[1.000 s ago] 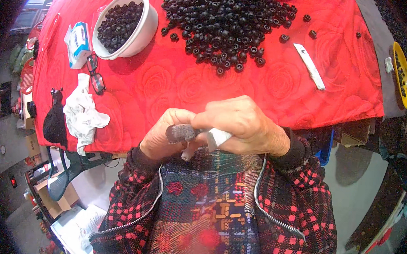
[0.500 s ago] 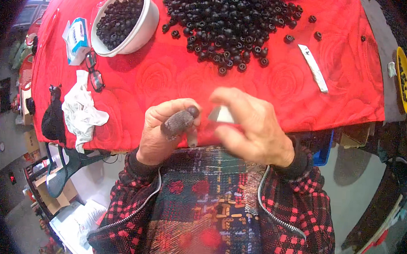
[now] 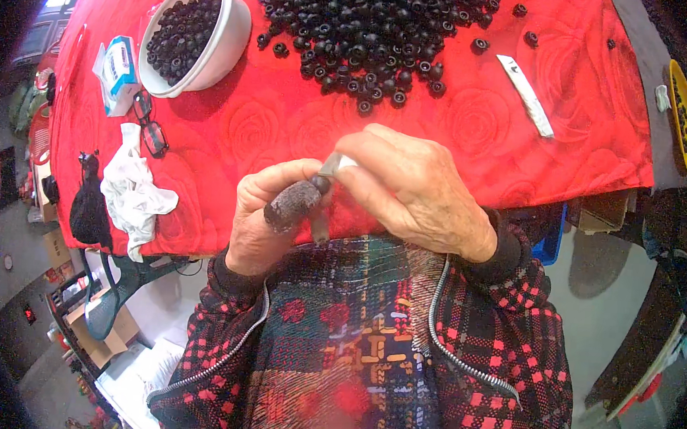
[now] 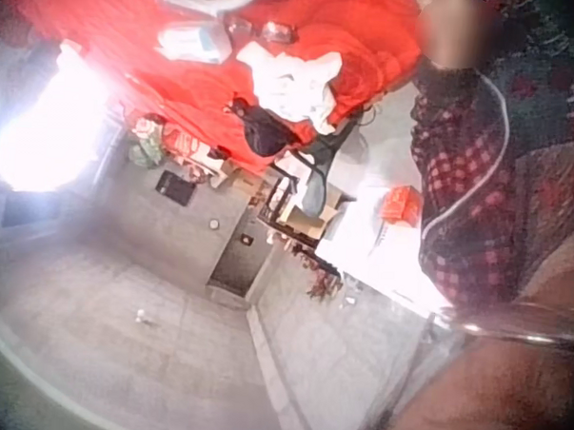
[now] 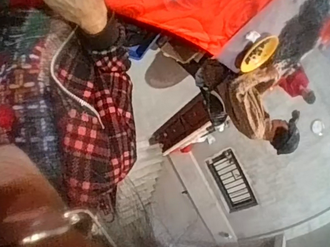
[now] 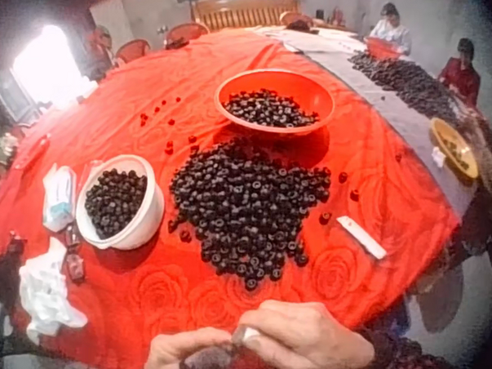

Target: The person repeatedly picks up black olives from a red tablecloth and uses a small metal tool to remove the pits. The pitted olives are placed into a white bowl, while the unpitted olives remain in a pile on the table.

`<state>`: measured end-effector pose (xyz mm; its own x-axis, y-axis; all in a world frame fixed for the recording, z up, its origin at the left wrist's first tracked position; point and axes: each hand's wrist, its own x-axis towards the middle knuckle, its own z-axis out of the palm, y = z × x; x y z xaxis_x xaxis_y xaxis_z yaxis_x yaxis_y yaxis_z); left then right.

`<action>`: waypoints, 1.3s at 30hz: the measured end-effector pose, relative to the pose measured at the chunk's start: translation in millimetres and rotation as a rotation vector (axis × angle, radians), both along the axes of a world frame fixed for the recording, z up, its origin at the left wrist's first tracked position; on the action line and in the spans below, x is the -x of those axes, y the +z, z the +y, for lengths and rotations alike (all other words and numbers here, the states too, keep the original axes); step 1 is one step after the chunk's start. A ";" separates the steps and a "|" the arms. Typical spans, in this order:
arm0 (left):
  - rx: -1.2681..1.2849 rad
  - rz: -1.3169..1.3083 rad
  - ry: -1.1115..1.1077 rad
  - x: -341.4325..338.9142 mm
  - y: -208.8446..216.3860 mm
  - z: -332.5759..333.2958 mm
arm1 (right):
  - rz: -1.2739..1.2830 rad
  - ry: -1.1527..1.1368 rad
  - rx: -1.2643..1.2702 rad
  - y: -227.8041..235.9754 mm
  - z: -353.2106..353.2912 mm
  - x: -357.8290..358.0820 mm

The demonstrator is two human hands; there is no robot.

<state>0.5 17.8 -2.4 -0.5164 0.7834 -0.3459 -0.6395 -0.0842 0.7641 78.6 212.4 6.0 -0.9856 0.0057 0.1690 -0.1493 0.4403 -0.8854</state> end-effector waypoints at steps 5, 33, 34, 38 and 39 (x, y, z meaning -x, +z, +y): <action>0.014 0.010 -0.018 0.5 -0.3 -1.9 | -0.016 0.031 0.000 1.2 0.6 2.4; 0.065 -0.006 0.093 3.2 -9.7 6.1 | -0.003 0.127 0.187 -15.4 6.9 -6.1; 0.020 -0.012 0.076 3.8 -12.4 5.9 | 0.035 0.019 0.146 -15.1 8.0 -5.6; 0.048 0.024 0.060 2.1 -10.3 4.5 | 0.028 -0.048 0.059 -9.0 7.8 2.1; 0.042 0.021 0.068 1.0 -9.5 5.4 | 0.033 -0.022 0.062 -10.3 6.7 3.8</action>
